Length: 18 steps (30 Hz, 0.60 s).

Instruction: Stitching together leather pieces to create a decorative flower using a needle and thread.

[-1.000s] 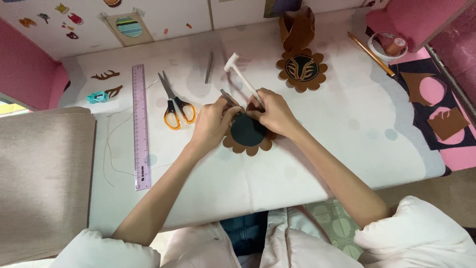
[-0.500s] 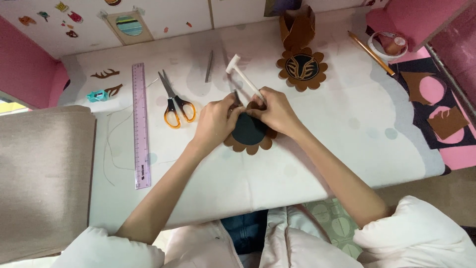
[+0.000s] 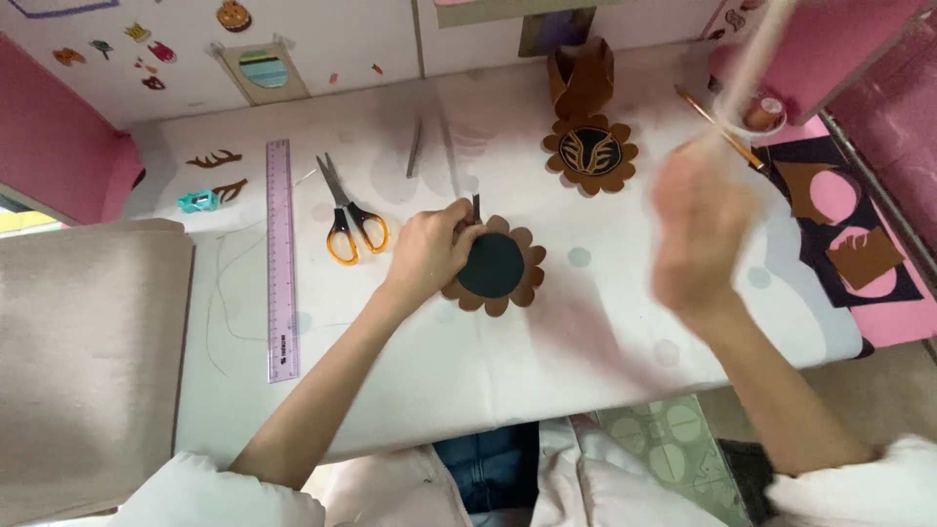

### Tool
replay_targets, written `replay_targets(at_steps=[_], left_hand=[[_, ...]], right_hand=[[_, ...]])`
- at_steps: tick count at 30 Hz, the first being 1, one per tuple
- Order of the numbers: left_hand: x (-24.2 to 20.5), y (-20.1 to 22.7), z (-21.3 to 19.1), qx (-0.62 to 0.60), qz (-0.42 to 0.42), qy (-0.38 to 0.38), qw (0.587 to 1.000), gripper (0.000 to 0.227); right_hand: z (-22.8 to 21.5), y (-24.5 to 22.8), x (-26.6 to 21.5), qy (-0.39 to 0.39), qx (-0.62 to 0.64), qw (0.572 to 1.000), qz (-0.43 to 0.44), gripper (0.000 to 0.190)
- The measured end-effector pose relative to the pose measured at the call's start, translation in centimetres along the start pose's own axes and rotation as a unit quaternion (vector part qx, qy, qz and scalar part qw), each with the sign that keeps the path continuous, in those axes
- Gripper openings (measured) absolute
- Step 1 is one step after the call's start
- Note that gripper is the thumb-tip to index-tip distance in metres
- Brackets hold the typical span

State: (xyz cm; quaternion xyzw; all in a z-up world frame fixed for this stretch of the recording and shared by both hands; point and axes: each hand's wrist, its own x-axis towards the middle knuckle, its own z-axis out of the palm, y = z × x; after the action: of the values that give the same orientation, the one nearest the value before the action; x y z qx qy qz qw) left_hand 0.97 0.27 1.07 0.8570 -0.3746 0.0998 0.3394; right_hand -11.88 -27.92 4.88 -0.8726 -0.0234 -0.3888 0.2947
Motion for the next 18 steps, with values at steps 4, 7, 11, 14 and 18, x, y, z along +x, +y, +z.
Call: replay_targets(at_steps=[4, 7, 11, 14, 18], left_hand=[[-0.2, -0.1, -0.1, 0.022, -0.009, -0.009, 1.000, 0.015], [-0.4, 0.3, -0.2, 0.024, -0.011, -0.010, 1.000, 0.016], [-0.4, 0.6, -0.4, 0.025, -0.017, -0.008, 1.000, 0.014], [-0.3, -0.3, 0.7, 0.041, -0.045, -0.018, 0.998, 0.018], [-0.3, -1.0, 1.7, 0.058, -0.050, -0.010, 0.997, 0.023]], right_hand=[[-2.6, -8.2, 3.5, -0.404, -0.187, 0.893, 0.064, 0.043], [-3.4, -5.0, 2.6, -0.220, -0.026, 0.970, 0.100, 0.033], [-2.3, -7.9, 3.0, -0.283, -0.071, 0.952, 0.091, 0.046], [-3.6, -7.8, 3.8, -0.384, -0.148, 0.905, 0.106, 0.036], [-0.9, 2.6, -1.4, -0.098, 0.388, 0.912, 0.089, 0.032]])
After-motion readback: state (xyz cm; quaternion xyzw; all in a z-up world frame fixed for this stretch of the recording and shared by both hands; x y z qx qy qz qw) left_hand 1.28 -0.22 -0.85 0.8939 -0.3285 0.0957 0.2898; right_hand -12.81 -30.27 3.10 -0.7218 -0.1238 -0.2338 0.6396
